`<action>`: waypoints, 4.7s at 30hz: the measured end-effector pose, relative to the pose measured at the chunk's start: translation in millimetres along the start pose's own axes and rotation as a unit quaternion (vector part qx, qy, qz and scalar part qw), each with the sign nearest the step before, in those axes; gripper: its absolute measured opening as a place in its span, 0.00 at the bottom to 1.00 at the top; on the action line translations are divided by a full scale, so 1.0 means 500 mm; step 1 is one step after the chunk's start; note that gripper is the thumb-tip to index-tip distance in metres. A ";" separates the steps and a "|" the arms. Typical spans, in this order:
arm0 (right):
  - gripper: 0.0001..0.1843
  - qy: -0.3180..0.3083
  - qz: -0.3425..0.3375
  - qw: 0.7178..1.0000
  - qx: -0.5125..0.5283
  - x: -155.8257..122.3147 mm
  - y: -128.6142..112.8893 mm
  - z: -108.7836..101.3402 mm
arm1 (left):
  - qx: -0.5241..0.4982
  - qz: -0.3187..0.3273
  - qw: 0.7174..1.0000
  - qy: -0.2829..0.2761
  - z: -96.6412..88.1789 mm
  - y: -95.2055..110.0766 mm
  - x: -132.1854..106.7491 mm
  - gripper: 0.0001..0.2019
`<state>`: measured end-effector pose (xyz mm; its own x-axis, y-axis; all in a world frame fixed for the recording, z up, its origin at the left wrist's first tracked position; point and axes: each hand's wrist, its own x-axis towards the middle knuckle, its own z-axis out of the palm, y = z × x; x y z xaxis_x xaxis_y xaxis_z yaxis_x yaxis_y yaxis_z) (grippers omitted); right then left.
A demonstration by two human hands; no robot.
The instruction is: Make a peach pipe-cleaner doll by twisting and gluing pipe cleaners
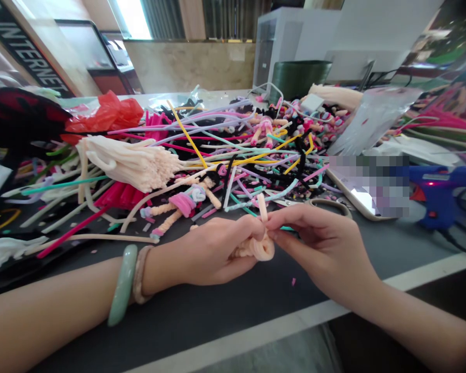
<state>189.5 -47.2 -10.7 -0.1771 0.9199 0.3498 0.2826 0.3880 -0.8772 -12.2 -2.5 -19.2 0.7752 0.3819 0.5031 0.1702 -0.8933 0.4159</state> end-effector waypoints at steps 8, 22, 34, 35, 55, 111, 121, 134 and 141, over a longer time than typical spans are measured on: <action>0.11 -0.014 0.004 1.000 0.015 -0.002 -0.004 0.001 | 0.015 -0.003 1.000 -0.016 -0.002 0.001 0.002 0.11; 0.12 -0.005 -0.011 1.000 -0.005 -0.002 -0.008 0.002 | -0.004 -0.012 1.000 -0.023 -0.003 0.003 0.004 0.10; 0.12 -0.014 -0.002 1.000 -0.006 -0.003 -0.008 0.000 | 0.003 -0.008 1.000 -0.016 -0.002 0.002 0.002 0.11; 0.12 -0.013 -0.002 1.000 -0.004 -0.003 -0.008 0.000 | 0.002 -0.008 1.000 -0.014 -0.001 0.001 0.001 0.11; 0.06 0.003 0.032 0.995 0.099 0.007 -0.009 0.005 | 0.011 -0.015 1.000 -0.020 -0.002 0.003 0.001 0.12; 0.10 -0.039 0.051 0.990 0.122 0.002 0.000 0.000 | 0.002 0.014 0.999 0.044 0.002 0.002 0.007 0.12; 0.04 -0.038 0.044 0.995 0.086 0.005 -0.005 0.000 | -0.001 0.013 0.999 0.031 0.006 -0.002 0.004 0.14; 0.04 -0.050 0.056 0.993 0.087 0.008 -0.005 0.000 | -0.015 0.012 1.000 0.020 0.007 -0.002 0.004 0.16; 0.03 -0.053 0.045 0.992 0.105 0.007 -0.007 0.001 | 0.015 0.018 0.999 0.034 0.008 -0.004 0.003 0.10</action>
<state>187.3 -45.7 -6.5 -0.2615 0.9347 0.2409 0.1018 0.2749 -0.9561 -8.8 -1.2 -22.4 0.7385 0.3633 0.5680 0.1611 -0.9131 0.3746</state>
